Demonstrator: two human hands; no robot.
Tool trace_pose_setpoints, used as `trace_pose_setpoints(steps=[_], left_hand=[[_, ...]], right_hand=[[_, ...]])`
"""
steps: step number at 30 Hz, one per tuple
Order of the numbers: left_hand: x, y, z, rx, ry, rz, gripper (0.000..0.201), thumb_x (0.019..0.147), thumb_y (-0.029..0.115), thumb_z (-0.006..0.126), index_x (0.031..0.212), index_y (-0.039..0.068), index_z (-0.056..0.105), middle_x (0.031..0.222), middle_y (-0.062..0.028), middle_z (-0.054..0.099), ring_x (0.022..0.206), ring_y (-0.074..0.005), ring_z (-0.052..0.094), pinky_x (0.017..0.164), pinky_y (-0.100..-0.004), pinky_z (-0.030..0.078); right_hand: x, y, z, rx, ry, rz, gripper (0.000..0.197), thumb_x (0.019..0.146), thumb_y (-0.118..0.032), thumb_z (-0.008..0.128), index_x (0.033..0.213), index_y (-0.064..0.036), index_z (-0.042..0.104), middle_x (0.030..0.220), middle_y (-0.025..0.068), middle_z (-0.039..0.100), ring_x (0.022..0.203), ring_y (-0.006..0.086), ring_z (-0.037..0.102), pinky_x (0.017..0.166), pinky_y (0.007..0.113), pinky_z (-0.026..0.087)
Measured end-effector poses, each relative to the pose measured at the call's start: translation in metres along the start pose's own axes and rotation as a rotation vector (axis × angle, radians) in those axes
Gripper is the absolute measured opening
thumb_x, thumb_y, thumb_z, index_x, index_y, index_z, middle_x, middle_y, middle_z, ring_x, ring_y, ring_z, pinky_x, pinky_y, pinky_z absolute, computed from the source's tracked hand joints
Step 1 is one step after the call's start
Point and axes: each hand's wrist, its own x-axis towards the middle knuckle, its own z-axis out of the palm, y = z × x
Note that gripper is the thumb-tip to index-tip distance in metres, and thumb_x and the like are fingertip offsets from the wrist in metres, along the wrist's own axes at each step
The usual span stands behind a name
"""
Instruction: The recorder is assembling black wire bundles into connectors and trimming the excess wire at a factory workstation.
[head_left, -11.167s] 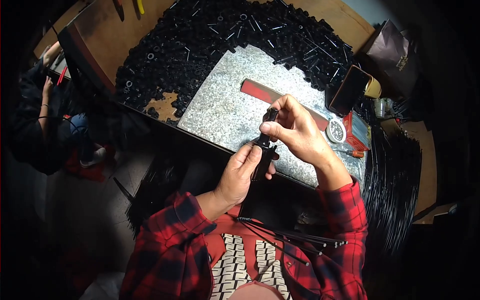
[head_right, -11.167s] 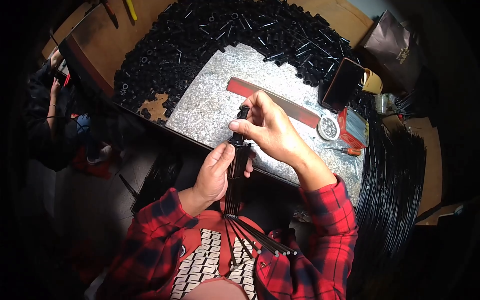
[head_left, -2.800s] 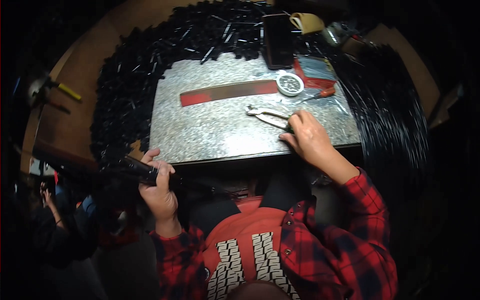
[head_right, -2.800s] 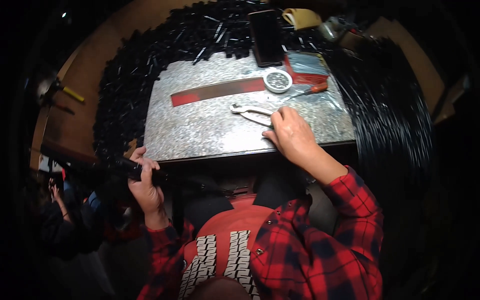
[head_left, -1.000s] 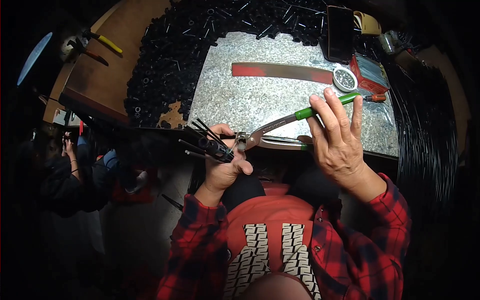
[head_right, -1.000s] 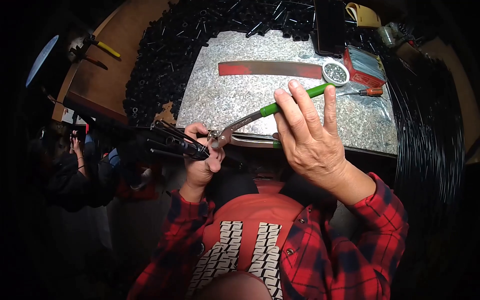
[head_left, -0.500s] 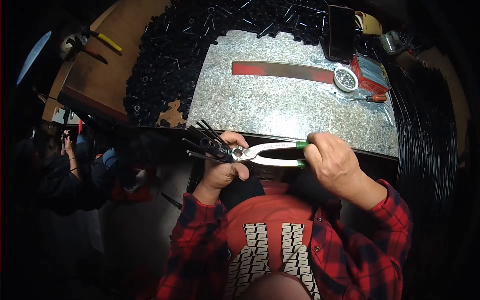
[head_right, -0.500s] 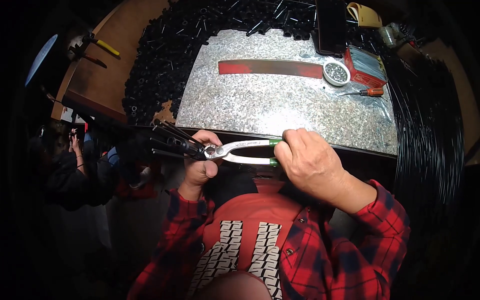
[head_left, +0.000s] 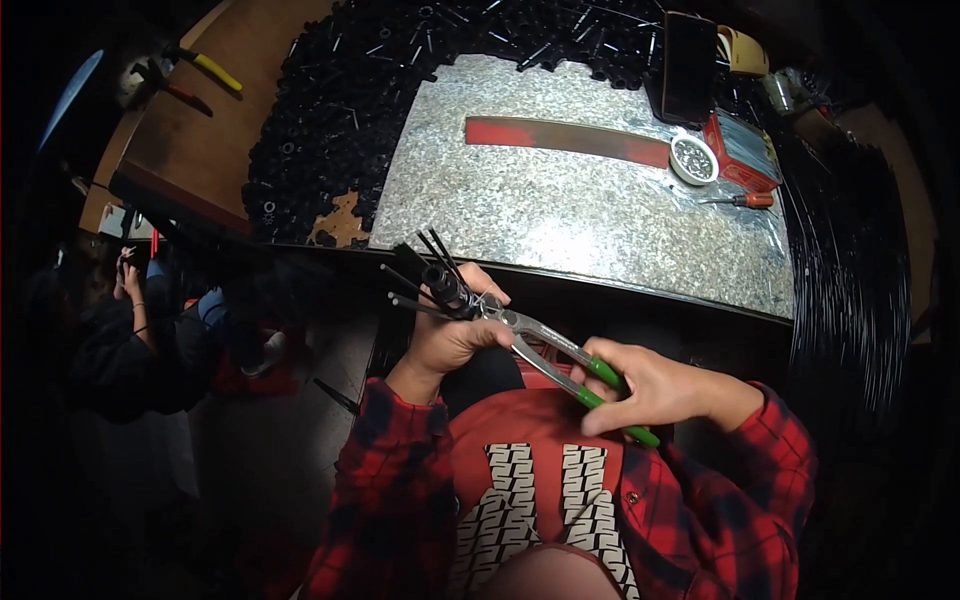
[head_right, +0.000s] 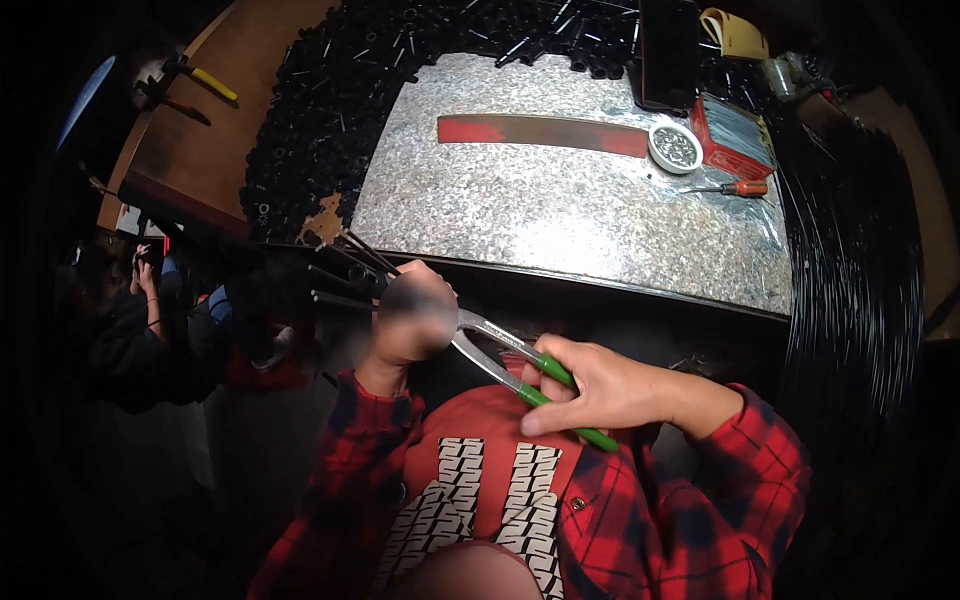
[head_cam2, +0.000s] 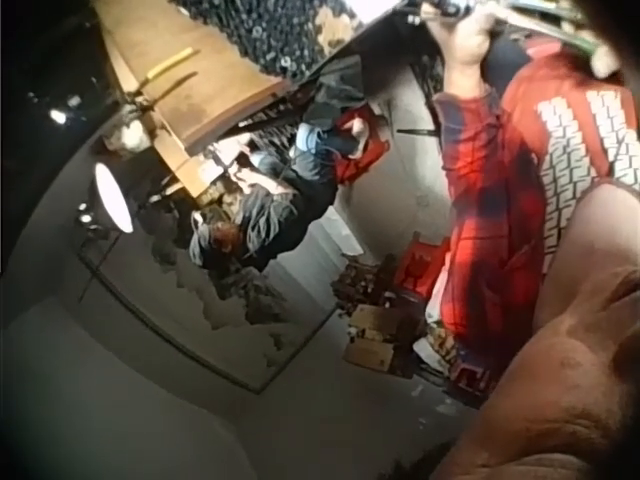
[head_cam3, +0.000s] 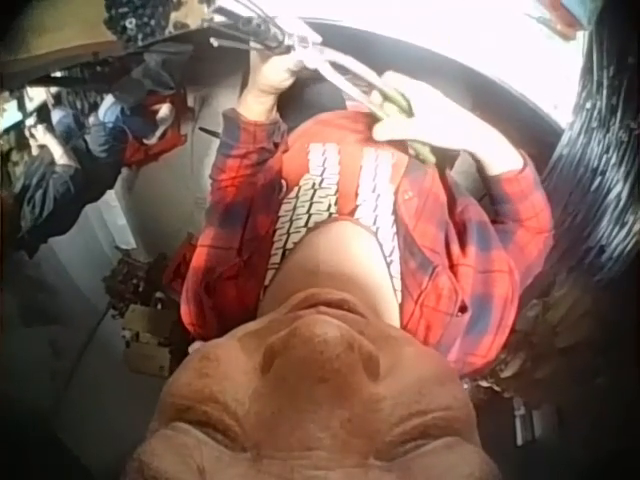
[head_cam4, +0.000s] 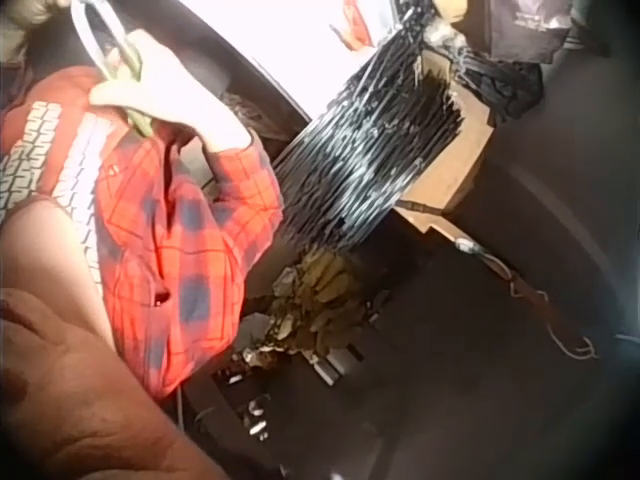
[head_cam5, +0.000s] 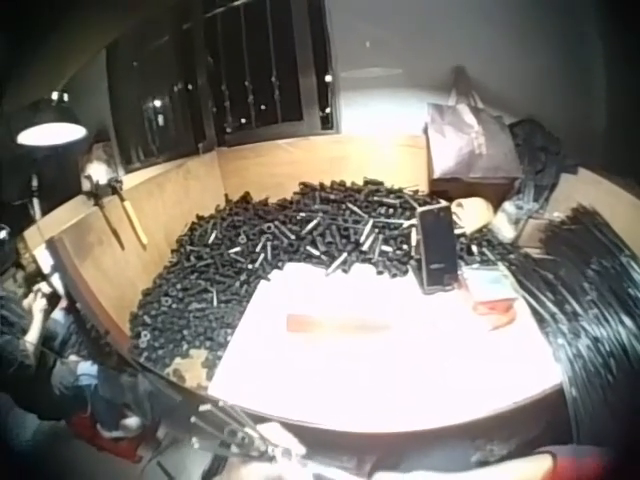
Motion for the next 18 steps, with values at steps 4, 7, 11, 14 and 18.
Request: trace_pose_setpoints(steps=[4,7,11,14,18], left_hand=[[0.004,0.005,0.003,0.102,0.12,0.088,0.063,0.048,0.049,0.086,0.084,0.002,0.062,0.081,-0.002,0.059,0.071,-0.0084,0.055,0.062,-0.0209,0.042],[0.005,0.009,-0.001,-0.198,-0.018,-0.055,0.046,0.052,0.025,0.092,0.081,0.003,0.063,0.077,-0.0007,0.06,0.07,-0.0086,0.056,0.062,-0.0236,0.044],[0.001,0.006,-0.01,-0.076,-0.107,-0.002,0.045,0.051,0.024,0.092,0.079,0.003,0.064,0.075,-0.0004,0.06,0.07,-0.0086,0.056,0.061,-0.0232,0.043],[0.002,0.009,-0.005,-0.034,-0.077,0.022,0.043,0.052,0.022,0.092,0.079,0.003,0.064,0.074,-0.0006,0.06,0.069,-0.009,0.056,0.06,-0.0237,0.043],[0.004,0.005,-0.004,-0.001,-0.001,0.069,0.037,0.055,0.015,0.089,0.078,0.003,0.063,0.071,0.0004,0.058,0.067,-0.0082,0.054,0.059,-0.0243,0.042]], right_hand=[[0.01,0.01,0.003,-1.042,0.799,-0.675,0.036,0.087,-0.015,0.061,0.115,0.001,0.045,0.089,0.0213,0.055,0.085,0.0392,0.058,0.076,0.042,0.047],[0.002,0.011,0.0,-1.057,0.722,-0.625,0.024,0.091,-0.014,0.057,0.107,0.0012,0.048,0.09,0.0192,0.06,0.079,0.0324,0.062,0.069,0.037,0.05],[0.002,0.006,-0.003,0.147,0.051,-0.024,0.016,0.094,-0.017,0.054,0.097,-0.0018,0.049,0.084,0.0115,0.064,0.068,0.0184,0.064,0.058,0.028,0.051],[0.0,0.006,0.004,0.158,0.0,0.023,0.025,0.089,-0.02,0.064,0.099,-0.0035,0.048,0.076,0.0084,0.063,0.065,0.0158,0.063,0.057,0.026,0.049],[0.007,0.015,0.011,-1.031,0.788,-0.704,0.051,0.077,-0.012,0.071,0.116,0.0047,0.043,0.093,0.0198,0.058,0.084,0.0311,0.061,0.072,0.038,0.05]])
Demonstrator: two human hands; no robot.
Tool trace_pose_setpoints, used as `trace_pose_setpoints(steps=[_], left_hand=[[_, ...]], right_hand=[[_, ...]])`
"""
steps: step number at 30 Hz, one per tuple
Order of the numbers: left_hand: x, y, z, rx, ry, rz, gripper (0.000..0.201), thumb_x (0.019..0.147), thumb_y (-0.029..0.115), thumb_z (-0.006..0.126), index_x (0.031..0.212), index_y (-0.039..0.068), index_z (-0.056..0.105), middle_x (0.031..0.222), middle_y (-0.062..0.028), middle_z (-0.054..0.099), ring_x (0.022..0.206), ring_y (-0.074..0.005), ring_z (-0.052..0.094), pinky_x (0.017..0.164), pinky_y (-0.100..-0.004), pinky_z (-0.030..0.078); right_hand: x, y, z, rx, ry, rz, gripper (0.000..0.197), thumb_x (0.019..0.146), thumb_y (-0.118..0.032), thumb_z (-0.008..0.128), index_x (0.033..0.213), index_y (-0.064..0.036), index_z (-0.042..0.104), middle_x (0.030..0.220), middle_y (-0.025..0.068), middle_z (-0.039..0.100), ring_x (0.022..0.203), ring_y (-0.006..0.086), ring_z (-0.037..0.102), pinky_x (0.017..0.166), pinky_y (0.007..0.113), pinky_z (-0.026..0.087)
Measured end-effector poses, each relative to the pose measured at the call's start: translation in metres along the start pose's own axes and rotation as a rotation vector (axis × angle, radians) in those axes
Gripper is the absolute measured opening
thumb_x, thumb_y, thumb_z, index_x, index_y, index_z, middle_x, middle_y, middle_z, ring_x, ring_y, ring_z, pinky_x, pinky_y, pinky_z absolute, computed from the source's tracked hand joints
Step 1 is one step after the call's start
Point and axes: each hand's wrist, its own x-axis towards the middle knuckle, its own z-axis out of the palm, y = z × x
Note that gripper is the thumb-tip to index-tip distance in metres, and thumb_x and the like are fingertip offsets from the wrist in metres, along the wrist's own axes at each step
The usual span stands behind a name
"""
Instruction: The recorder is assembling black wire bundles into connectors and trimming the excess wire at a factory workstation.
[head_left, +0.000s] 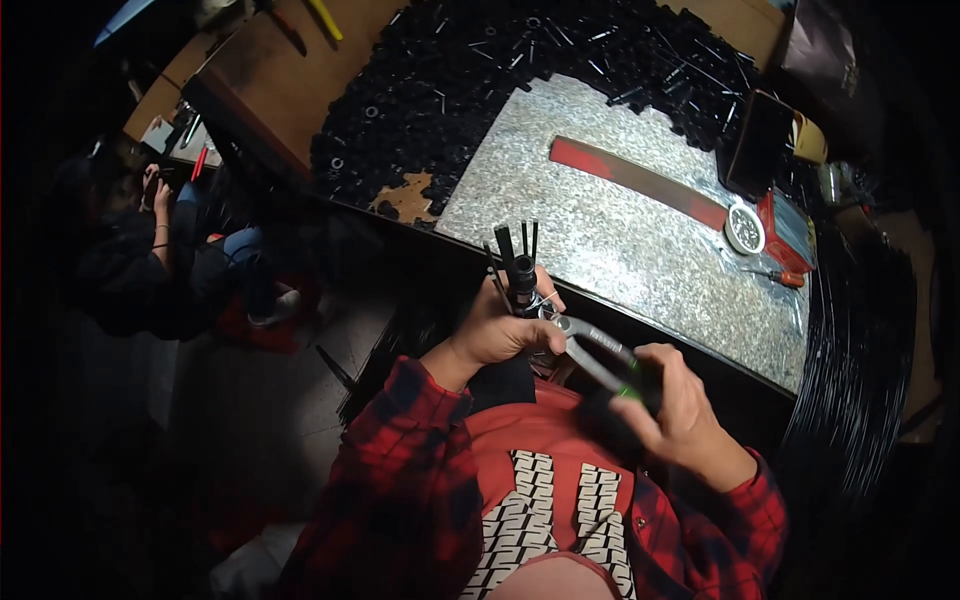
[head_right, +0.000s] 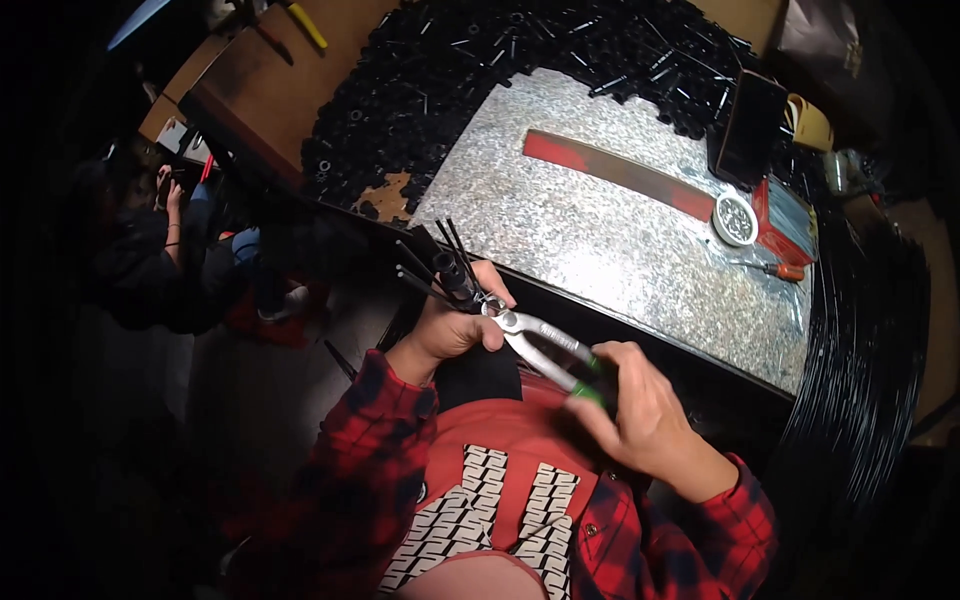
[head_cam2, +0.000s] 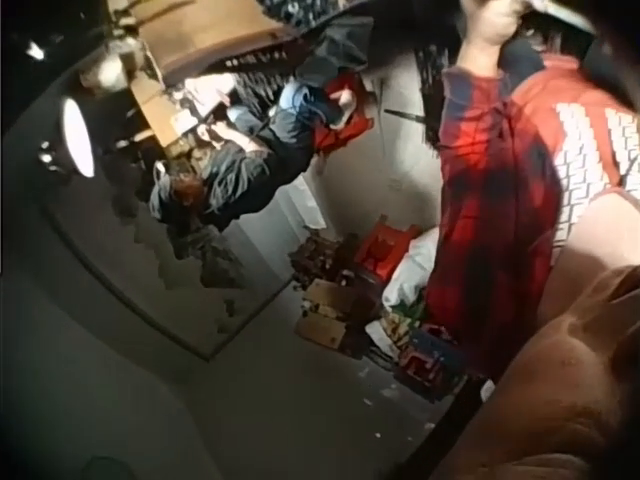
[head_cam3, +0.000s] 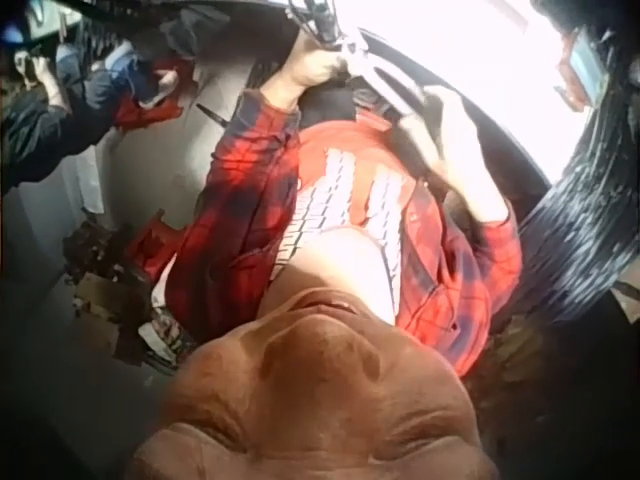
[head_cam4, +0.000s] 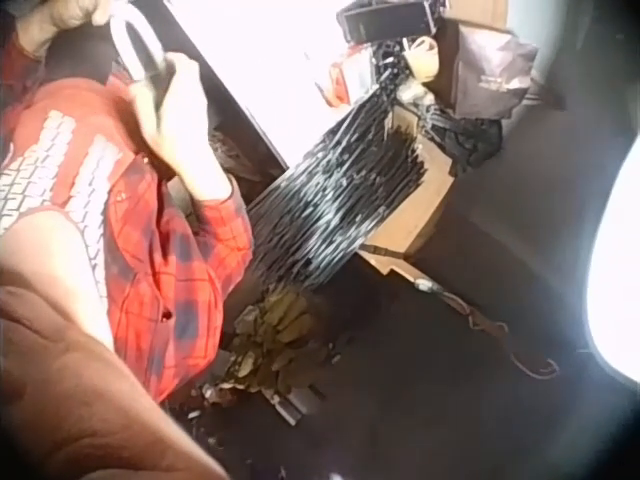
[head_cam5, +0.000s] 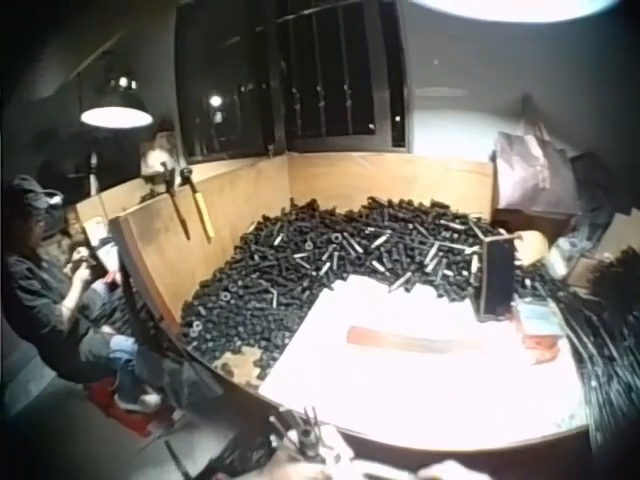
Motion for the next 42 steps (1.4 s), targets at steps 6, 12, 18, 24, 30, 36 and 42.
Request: trace_pose_setpoints(steps=[6,12,18,24,30,36,42], left_hand=[[0.001,0.005,-0.002,-0.118,-0.044,-0.018,0.047,0.052,0.028,0.092,0.081,0.003,0.064,0.079,0.0006,0.059,0.07,-0.0087,0.055,0.062,-0.0237,0.043],[0.0,0.008,0.0,-0.021,-0.114,0.03,0.044,0.055,0.026,0.09,0.081,0.003,0.064,0.076,-0.0008,0.06,0.072,-0.01,0.056,0.063,-0.0237,0.043],[0.0,0.003,0.003,0.03,0.002,0.052,0.042,0.058,0.022,0.09,0.083,0.005,0.061,0.076,0.0007,0.058,0.071,-0.0083,0.053,0.063,-0.0233,0.042],[0.0,-0.006,-0.003,-0.176,-0.119,-0.01,0.062,0.052,0.035,0.09,0.092,0.002,0.057,0.083,0.0035,0.054,0.067,-0.0025,0.045,0.059,-0.0198,0.035],[0.003,0.0,0.002,-0.091,-0.111,0.001,0.073,0.048,0.026,0.092,0.103,0.0,0.052,0.062,0.0076,0.051,0.059,-0.0012,0.042,0.056,-0.0176,0.032],[-0.004,-0.004,0.012,-0.133,0.015,0.023,0.076,0.049,0.029,0.092,0.106,0.0,0.05,0.059,0.0097,0.043,0.057,-0.001,0.04,0.056,-0.0174,0.031],[-0.003,-0.016,0.005,-0.043,0.028,0.118,0.081,0.05,0.04,0.086,0.106,0.0,0.043,0.057,0.007,0.042,0.052,-0.0027,0.039,0.051,-0.0192,0.03]], right_hand=[[-0.001,0.025,-0.001,0.11,-0.282,0.18,0.024,0.093,-0.02,0.05,0.094,0.0034,0.056,0.082,0.0216,0.062,0.067,0.0333,0.063,0.06,0.038,0.052],[-0.003,0.029,0.001,1.209,-0.674,0.72,0.028,0.09,-0.03,0.06,0.09,-0.0039,0.049,0.066,0.0131,0.062,0.045,0.0222,0.058,0.042,0.03,0.047],[0.006,0.013,0.005,-0.054,-0.122,0.071,0.049,0.084,-0.02,0.063,0.124,0.0,0.043,0.093,0.0196,0.053,0.082,0.0374,0.054,0.073,0.041,0.046],[0.008,0.03,-0.013,1.08,-0.818,0.671,0.04,0.094,-0.029,0.054,0.116,0.0043,0.054,0.079,0.0076,0.057,0.064,0.0169,0.056,0.059,0.03,0.047],[0.019,0.03,-0.026,0.768,-0.842,0.474,0.044,0.095,-0.034,0.052,0.122,0.0017,0.05,0.077,0.0048,0.058,0.072,0.0162,0.059,0.064,0.03,0.047],[0.025,0.015,-0.019,0.164,-0.507,0.37,0.034,0.093,-0.034,0.055,0.092,0.0002,0.055,0.07,0.0206,0.059,0.066,0.0389,0.059,0.061,0.042,0.045],[0.021,0.016,-0.007,0.204,-0.441,0.385,0.032,0.09,-0.03,0.06,0.083,0.0,0.053,0.064,0.021,0.057,0.062,0.039,0.058,0.057,0.043,0.045]])
